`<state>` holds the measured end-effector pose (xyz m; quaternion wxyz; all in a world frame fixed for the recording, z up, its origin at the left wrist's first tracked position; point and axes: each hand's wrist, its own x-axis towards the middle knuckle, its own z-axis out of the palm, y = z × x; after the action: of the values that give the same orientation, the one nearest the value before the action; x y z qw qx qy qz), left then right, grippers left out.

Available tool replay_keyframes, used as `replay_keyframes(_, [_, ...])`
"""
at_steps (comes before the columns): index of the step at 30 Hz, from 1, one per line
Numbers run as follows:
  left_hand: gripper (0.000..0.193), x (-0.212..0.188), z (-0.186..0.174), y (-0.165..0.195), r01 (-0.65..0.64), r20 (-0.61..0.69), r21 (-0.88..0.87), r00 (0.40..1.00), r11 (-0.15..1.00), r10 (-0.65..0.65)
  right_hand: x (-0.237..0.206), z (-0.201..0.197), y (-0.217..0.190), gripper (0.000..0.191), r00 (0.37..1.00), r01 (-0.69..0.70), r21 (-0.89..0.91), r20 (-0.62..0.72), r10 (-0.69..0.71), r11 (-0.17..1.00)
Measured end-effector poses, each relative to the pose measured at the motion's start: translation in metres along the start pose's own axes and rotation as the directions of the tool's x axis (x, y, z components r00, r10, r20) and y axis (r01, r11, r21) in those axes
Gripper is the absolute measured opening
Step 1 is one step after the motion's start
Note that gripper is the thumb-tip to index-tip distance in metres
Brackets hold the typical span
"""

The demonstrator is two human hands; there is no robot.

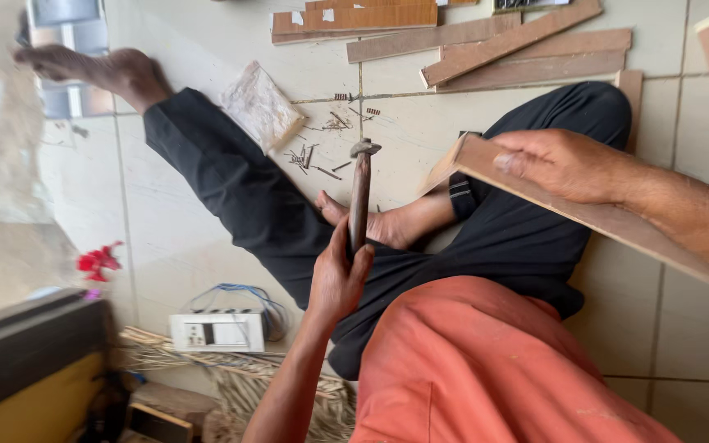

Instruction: The person sits on the floor and uses a hammer to drive nails into small wooden strips, joining them to form rectangular frames. The person repeatedly picks up nails, positions the wood pieces, and hammers them together, then sets the assembled frames aside.

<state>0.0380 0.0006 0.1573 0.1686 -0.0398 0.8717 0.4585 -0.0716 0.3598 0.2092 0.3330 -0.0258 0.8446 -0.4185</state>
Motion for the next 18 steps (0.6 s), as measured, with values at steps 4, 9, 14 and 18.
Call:
replay_keyframes(4, [0.065,0.041,0.043,-0.068,0.063,-0.042,0.145,0.998,0.988,-0.057,0.001,-0.007,0.029,0.043,0.999,0.009,0.416,0.025,-0.021,0.909])
replay_keyframes(9, [0.045,0.056,0.048,-0.078,0.168,0.047,0.316,0.98,0.934,-0.193,-0.008,-0.015,0.033,0.044,0.996,-0.086,0.631,0.065,0.058,0.771])
replay_keyframes(14, [0.038,0.064,0.003,-0.057,0.066,-0.004,0.333,0.998,0.941,-0.069,-0.01,-0.009,0.021,0.046,0.995,-0.095,0.682,0.097,0.038,0.725])
replay_keyframes(18, [0.057,0.073,-0.025,-0.033,-0.455,-0.107,0.011,0.885,0.891,0.453,-0.007,0.001,0.008,0.05,0.992,-0.123,0.716,0.115,0.058,0.688])
